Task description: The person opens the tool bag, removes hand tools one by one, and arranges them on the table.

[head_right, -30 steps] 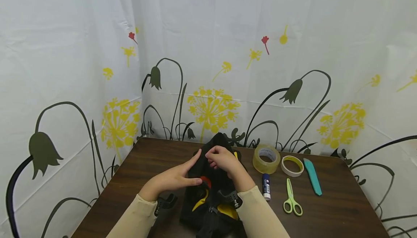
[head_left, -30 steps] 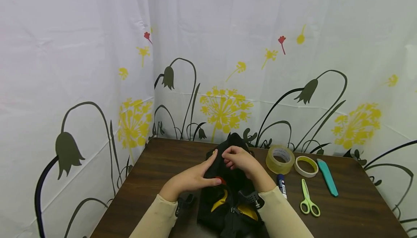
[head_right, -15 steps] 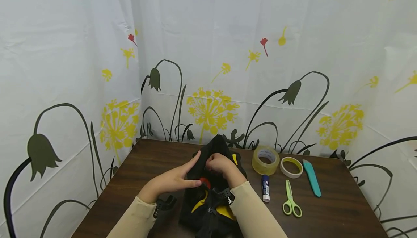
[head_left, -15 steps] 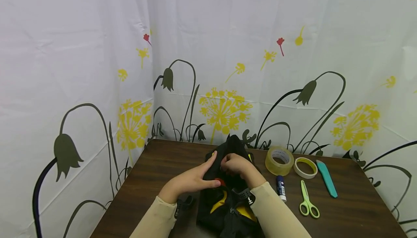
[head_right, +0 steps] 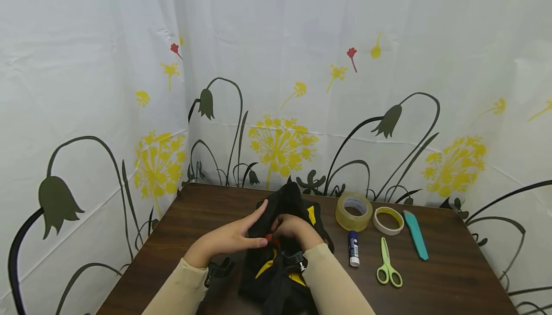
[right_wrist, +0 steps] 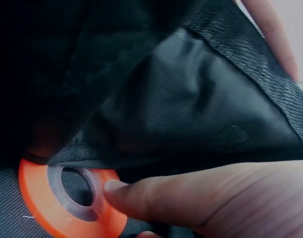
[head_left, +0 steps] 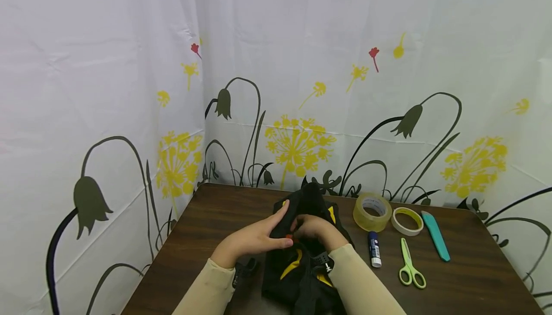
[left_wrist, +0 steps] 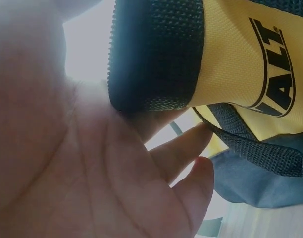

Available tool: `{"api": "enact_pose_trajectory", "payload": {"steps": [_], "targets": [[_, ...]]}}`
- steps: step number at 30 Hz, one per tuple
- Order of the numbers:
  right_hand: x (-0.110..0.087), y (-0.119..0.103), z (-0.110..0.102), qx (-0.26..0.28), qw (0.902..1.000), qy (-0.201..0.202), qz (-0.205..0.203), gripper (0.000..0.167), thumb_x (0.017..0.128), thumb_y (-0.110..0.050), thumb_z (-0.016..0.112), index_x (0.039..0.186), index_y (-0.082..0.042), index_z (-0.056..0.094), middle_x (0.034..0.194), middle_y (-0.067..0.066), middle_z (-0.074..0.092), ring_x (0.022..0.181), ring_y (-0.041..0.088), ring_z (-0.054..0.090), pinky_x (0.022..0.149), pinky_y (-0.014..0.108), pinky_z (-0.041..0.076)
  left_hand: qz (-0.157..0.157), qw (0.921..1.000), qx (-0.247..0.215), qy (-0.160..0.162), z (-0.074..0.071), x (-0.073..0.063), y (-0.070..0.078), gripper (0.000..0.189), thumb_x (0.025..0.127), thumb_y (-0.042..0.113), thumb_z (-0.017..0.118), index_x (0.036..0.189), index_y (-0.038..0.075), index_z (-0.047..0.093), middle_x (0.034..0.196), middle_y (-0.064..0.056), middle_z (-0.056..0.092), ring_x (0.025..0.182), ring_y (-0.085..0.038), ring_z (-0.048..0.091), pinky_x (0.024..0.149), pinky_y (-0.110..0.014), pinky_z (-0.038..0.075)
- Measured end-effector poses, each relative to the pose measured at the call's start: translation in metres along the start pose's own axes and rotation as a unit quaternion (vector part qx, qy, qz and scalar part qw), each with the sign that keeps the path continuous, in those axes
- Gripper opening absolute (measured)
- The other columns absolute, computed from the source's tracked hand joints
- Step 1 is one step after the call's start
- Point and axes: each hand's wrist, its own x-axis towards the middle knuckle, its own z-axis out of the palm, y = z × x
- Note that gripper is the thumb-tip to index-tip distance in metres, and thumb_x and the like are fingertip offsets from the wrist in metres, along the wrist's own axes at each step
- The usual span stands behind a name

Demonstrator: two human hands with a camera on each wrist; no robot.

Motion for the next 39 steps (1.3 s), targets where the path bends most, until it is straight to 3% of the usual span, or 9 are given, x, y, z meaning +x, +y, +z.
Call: {"api": "enact_pose_trajectory", "payload": {"steps": [5,10,19,27,34,39], "targets": [[0.001,0.000,-0.001,-0.037,0.9993,0.000,-0.009,0.031,0.086,-0.005,0.084,0.114,-0.008,0.071,0.112,0.008,0.068,0.101,0.026,0.060,0.091,0.040,0.052,0.002,1.0000,0.006,0.001,-0.001,0.001,0.000,0.105,0.106,0.060,0.066,0.175,0.038,-0.010,0.184,-0.003,0.007,0.167,-0.029,0.028,0.130,-0.056,0.036],[0.003,0.001,-0.005,-0.026,0.9996,-0.005,-0.014,0.031,0.088,-0.006,0.085,0.115,-0.007,0.071,0.113,0.008,0.068,0.102,0.025,0.061,0.094,0.040,0.054,0.007,0.9999,0.011,0.002,-0.003,0.005,0.001,0.106,0.106,0.059,0.067,0.175,0.038,-0.010,0.184,-0.004,0.009,0.167,-0.029,0.029,0.129,-0.055,0.037],[0.005,-0.002,0.001,-0.023,0.9993,0.028,-0.005,0.030,0.086,-0.006,0.086,0.112,-0.005,0.072,0.108,0.007,0.068,0.099,0.025,0.061,0.090,0.039,0.050,0.006,0.9997,0.022,0.012,-0.002,0.005,0.001,0.107,0.105,0.061,0.066,0.176,0.035,-0.009,0.184,-0.004,0.008,0.167,-0.028,0.026,0.132,-0.055,0.034],[0.007,0.002,0.005,-0.035,0.9987,0.036,0.012,0.019,0.088,-0.010,0.084,0.101,-0.008,0.071,0.100,0.007,0.067,0.093,0.026,0.061,0.083,0.038,0.049,0.008,0.9997,0.023,0.011,0.000,0.005,0.002,0.109,0.105,0.060,0.067,0.177,0.029,-0.008,0.184,-0.006,0.010,0.166,-0.029,0.030,0.131,-0.055,0.035],[0.005,0.004,0.006,-0.077,0.9963,0.039,0.002,0.018,0.087,-0.008,0.086,0.096,-0.010,0.071,0.095,0.006,0.067,0.090,0.025,0.061,0.081,0.037,0.050,0.008,0.9998,0.018,0.008,0.004,0.005,0.002,0.109,0.105,0.060,0.067,0.176,0.031,-0.010,0.184,-0.005,0.008,0.167,-0.028,0.028,0.131,-0.055,0.035],[0.003,0.001,0.008,-0.073,0.9963,0.046,0.005,0.013,0.085,-0.005,0.084,0.089,-0.009,0.072,0.087,0.005,0.066,0.082,0.024,0.061,0.074,0.034,0.048,0.008,0.9998,0.013,0.009,0.005,0.006,0.001,0.109,0.105,0.061,0.067,0.176,0.032,-0.009,0.184,-0.007,0.012,0.164,-0.028,0.034,0.129,-0.053,0.038]]}}
